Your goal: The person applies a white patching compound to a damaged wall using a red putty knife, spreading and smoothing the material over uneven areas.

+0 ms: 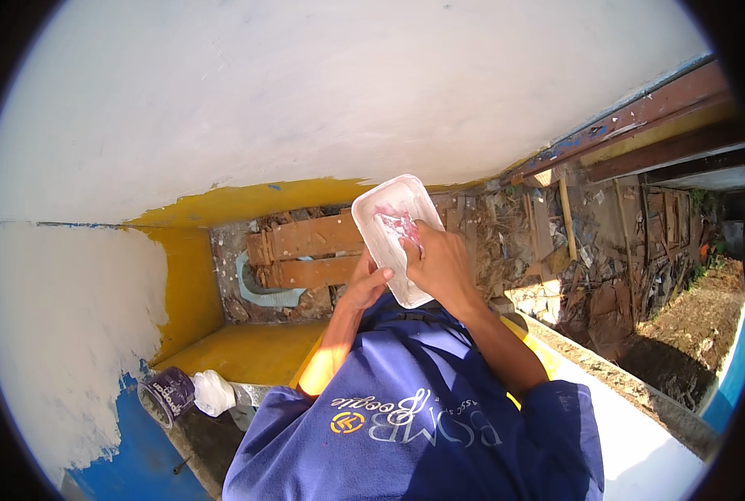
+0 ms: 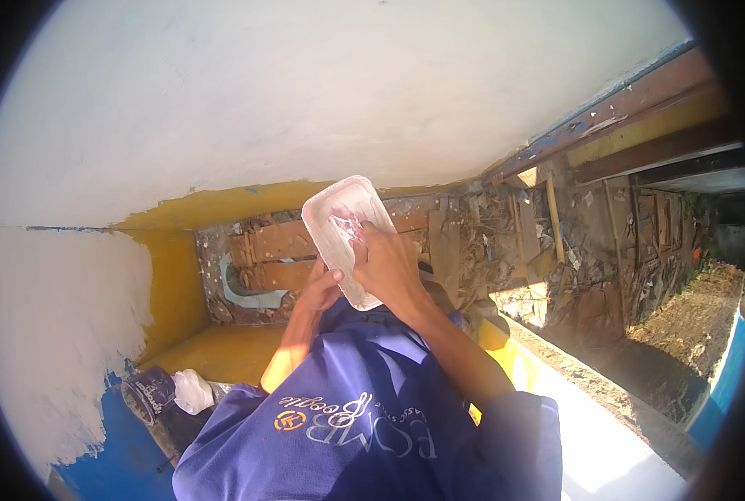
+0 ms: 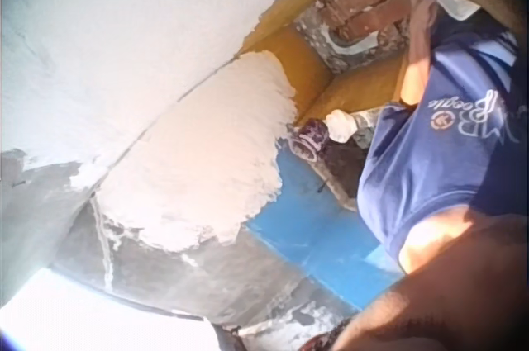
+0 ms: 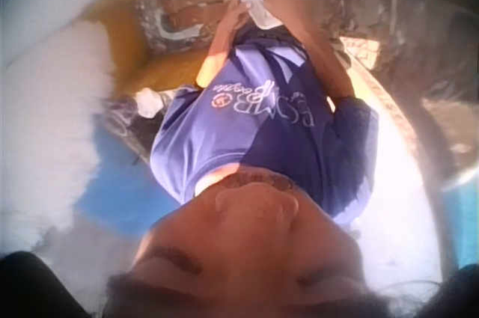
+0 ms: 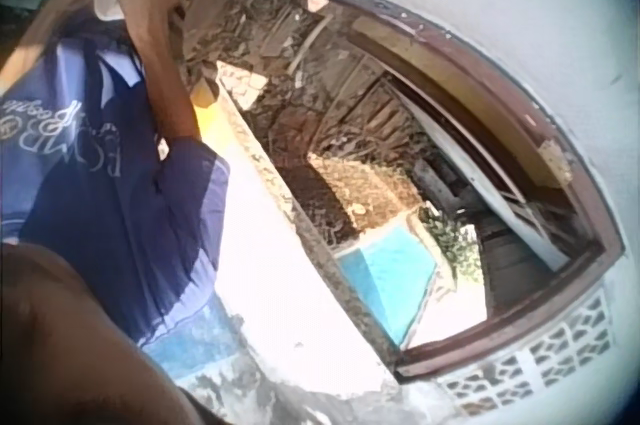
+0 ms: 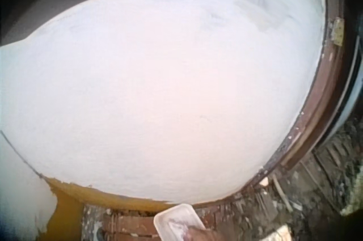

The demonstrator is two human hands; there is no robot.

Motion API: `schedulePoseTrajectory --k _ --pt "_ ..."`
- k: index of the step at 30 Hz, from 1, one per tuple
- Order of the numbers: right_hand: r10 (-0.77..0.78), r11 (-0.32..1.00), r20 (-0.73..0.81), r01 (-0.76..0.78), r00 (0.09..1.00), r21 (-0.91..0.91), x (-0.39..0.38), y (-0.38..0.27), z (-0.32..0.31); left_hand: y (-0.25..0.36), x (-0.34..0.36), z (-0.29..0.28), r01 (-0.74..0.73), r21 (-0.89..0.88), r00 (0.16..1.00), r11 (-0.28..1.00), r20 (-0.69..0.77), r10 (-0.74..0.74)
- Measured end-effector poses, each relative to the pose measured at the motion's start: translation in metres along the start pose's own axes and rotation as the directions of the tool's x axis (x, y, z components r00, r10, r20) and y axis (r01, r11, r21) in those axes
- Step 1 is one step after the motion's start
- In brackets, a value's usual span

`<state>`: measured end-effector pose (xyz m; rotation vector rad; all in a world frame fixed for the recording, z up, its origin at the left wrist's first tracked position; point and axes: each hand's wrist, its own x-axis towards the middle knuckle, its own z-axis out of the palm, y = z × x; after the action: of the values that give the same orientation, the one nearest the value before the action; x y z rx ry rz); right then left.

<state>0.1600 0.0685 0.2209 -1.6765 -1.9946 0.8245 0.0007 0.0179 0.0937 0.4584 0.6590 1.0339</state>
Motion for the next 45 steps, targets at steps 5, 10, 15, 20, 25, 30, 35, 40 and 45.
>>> schedulePoseTrajectory --k 5,10,15,20,25,30,35,40,45 --pt "0.005 0.987 -0.045 0.002 0.999 0.161 -0.001 0.012 0.01 -0.002 -0.001 0.006 0.015 0.074 1.0 0.997 -0.025 -0.013" --pt "0.042 0.983 0.006 -0.043 0.999 0.176 0.004 0.022 0.01 -0.006 0.0 0.005 0.043 -0.019 0.999 0.999 -0.009 -0.043" --pt "0.032 0.921 0.056 -0.052 0.998 0.387 0.019 0.056 0.011 -0.008 0.005 0.003 0.096 0.043 0.995 0.994 -0.007 -0.096" --pt "0.109 0.787 0.243 -0.233 0.964 0.571 0.039 0.085 0.005 -0.006 0.011 0.012 0.088 0.209 0.996 0.974 -0.009 -0.088" --pt "0.115 0.674 0.412 -0.376 0.904 0.636 0.051 0.094 -0.023 -0.01 0.012 0.008 0.063 0.186 0.997 0.981 0.032 -0.07" --pt "0.046 0.461 0.428 -0.399 0.903 0.793 0.048 0.114 -0.05 -0.031 0.008 -0.018 0.156 -0.054 0.987 0.986 0.056 -0.153" --pt "0.077 0.093 0.383 -0.39 0.92 0.916 0.031 0.138 -0.056 -0.026 0.024 0.006 0.091 0.048 0.995 0.995 -0.046 -0.089" --pt "0.06 -0.17 0.374 -0.36 0.925 0.917 0.024 0.168 -0.047 -0.024 0.048 0.011 -0.005 0.031 0.999 0.999 -0.051 0.006" --pt "0.047 -0.354 0.282 -0.248 0.958 0.902 0.043 0.167 -0.101 -0.038 0.059 0.014 -0.054 -0.098 0.998 0.994 -0.042 0.051"
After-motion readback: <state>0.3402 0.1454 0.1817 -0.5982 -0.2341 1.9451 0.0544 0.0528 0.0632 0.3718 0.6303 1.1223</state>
